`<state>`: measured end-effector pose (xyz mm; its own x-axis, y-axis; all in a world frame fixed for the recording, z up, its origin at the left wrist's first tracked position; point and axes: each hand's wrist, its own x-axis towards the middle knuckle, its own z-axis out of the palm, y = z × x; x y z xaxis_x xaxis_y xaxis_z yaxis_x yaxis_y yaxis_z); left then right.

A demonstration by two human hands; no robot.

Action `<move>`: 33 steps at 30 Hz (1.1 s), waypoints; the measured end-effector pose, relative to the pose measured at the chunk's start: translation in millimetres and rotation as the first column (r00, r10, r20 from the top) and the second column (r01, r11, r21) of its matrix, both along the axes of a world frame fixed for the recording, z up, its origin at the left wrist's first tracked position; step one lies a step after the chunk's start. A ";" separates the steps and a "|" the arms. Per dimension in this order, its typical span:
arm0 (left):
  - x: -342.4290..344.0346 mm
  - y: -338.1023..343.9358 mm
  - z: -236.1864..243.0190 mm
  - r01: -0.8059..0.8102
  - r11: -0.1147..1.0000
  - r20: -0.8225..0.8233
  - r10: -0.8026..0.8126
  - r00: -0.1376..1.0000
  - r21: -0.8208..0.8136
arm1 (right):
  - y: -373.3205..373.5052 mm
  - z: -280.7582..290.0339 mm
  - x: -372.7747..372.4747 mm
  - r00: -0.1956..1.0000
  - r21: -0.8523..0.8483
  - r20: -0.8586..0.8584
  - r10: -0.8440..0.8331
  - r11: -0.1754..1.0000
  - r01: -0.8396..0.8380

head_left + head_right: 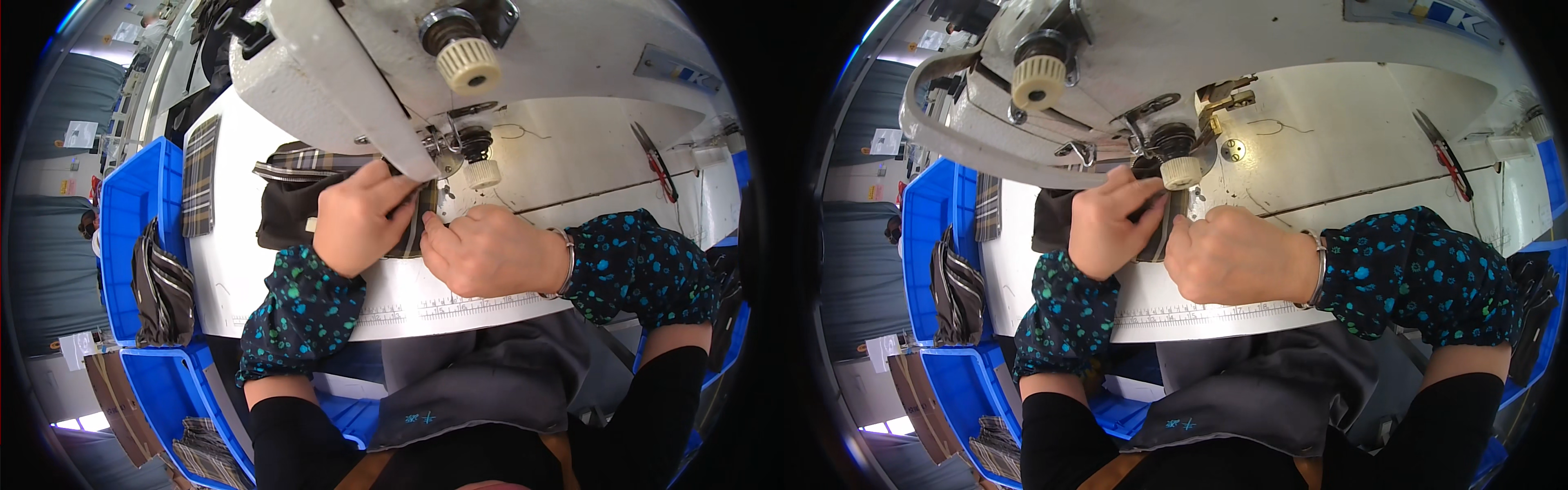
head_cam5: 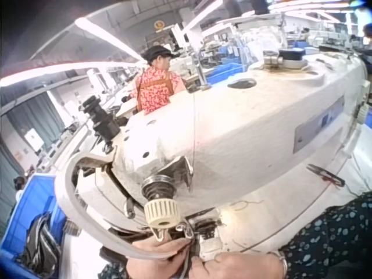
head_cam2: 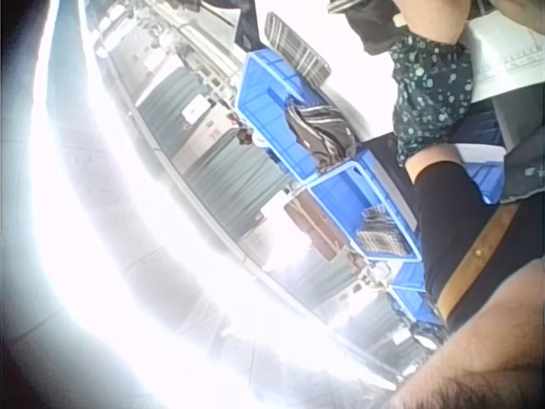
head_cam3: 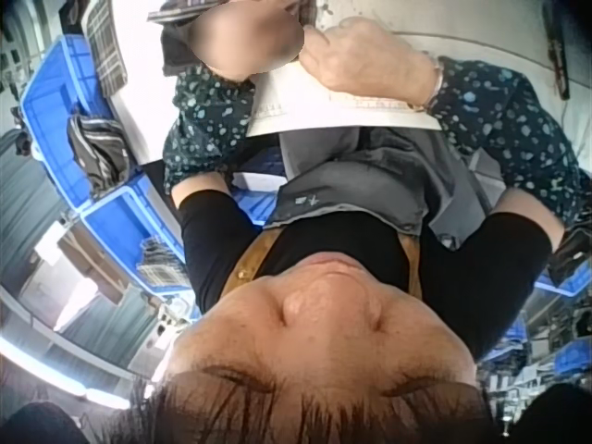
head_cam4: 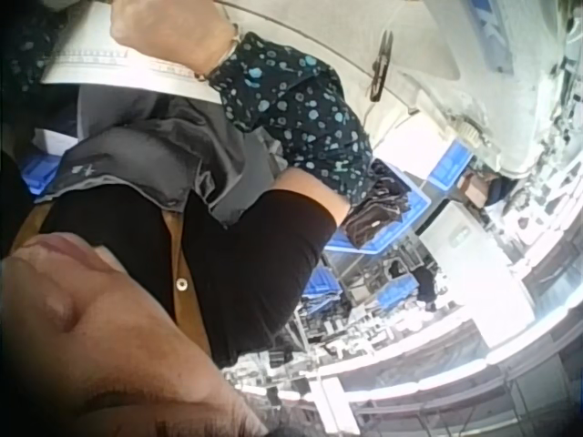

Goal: The person operates an industrial sewing machine to stitch zippers onto small fabric pouches. They retrieve pouches from a blue bin, align the zipper edges under the presser foot, and sew along the seams. After completing the stitching, the person removes the pouch and places it into a separate bin before picking up the next item.

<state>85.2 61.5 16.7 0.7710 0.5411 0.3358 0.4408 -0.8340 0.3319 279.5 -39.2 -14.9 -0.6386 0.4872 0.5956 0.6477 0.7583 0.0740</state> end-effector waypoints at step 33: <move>18.3 -18.2 -1.8 -0.072 0.933 -0.087 0.109 0.990 0.353 | -5.6 9.9 13.3 0.960 -0.105 0.258 -0.111 0.984 0.142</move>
<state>103.5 43.3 14.9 0.7645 0.4740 0.4369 0.5363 -0.8437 -0.0230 292.8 -44.8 -5.0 -0.6880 0.6325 0.3559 0.7115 0.6846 0.1587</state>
